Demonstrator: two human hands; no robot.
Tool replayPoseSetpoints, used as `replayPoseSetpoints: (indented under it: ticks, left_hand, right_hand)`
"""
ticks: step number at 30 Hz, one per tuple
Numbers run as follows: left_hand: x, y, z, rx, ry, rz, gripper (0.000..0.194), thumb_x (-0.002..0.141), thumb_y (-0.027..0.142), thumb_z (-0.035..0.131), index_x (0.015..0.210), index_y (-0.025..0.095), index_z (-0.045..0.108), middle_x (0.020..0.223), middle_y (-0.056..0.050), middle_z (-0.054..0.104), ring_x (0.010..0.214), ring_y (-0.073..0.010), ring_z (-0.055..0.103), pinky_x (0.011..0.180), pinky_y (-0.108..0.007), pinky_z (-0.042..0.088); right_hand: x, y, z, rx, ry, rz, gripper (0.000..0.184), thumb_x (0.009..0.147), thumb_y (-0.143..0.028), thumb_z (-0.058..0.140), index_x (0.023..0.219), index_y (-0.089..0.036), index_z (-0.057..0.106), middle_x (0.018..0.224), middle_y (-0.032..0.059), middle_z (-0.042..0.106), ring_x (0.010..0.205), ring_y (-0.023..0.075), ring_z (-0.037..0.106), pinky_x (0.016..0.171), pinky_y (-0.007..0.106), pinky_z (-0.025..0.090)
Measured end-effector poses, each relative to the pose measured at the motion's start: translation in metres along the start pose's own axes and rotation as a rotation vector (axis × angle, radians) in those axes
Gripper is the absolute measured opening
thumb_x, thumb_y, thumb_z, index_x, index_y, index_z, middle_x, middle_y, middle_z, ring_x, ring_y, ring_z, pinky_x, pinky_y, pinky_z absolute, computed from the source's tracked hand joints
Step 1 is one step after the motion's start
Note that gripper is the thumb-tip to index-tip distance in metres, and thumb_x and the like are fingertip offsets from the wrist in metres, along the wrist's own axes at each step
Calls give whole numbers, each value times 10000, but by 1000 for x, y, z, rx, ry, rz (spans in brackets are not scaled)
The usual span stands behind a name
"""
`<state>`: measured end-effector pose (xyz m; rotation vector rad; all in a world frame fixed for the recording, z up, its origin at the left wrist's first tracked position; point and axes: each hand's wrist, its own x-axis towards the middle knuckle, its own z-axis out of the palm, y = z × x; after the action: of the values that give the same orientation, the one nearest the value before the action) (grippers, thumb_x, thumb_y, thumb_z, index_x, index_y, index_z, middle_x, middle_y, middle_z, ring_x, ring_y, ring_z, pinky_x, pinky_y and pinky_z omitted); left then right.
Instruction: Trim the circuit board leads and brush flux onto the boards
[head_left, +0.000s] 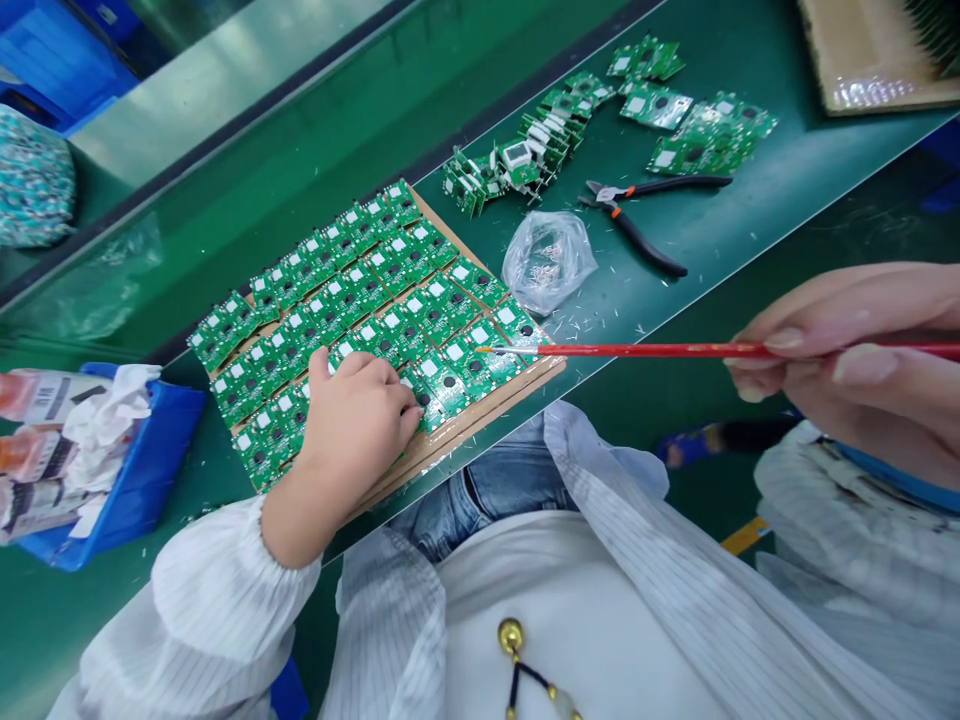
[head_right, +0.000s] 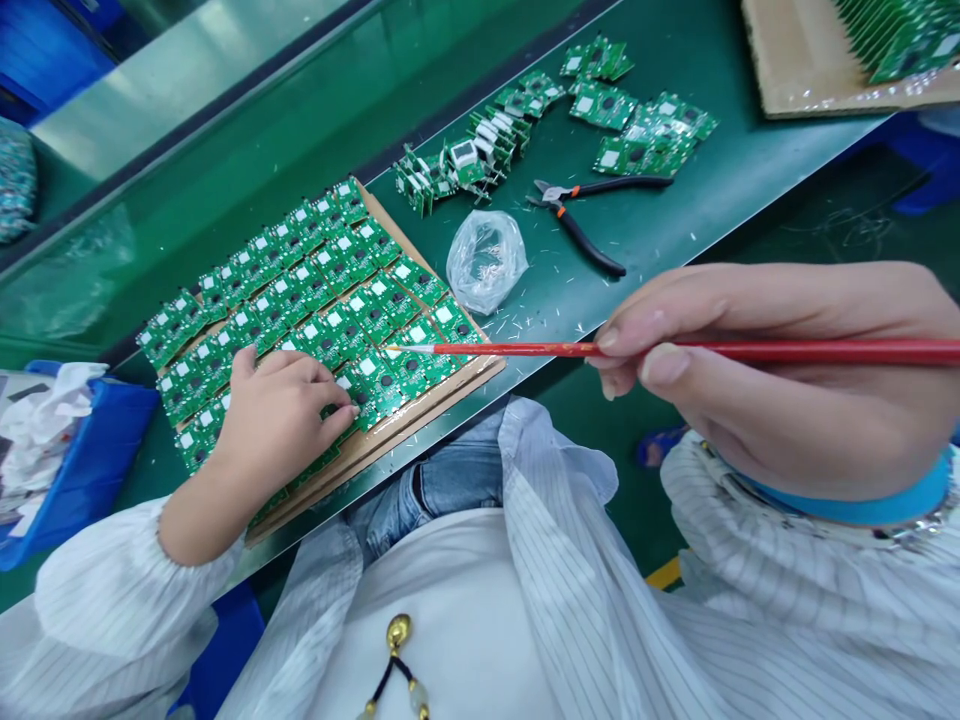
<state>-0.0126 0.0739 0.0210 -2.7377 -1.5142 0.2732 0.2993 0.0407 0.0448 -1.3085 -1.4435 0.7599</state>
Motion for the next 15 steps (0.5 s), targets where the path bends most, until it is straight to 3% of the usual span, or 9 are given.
replayPoseSetpoints:
  ticks: [7, 15]
  left_hand:
    - [-1, 2, -1, 17, 9, 16, 222, 815, 259, 570, 656, 193, 711, 735, -51, 649, 858, -291, 563, 912, -685, 311]
    - [-1, -1, -2, 6, -19, 25, 211, 809, 307, 598, 666, 209, 717, 734, -45, 643, 856, -288, 562, 922, -697, 294]
  right_hand:
    - [2, -1, -2, 29, -135, -50, 143, 712, -416, 738, 710, -275, 718, 664, 28, 657, 526, 132, 628, 426, 289, 487]
    - [3, -3, 3, 18, -124, -69, 135, 739, -410, 715, 708, -278, 708, 652, 16, 645, 522, 115, 613, 410, 275, 464]
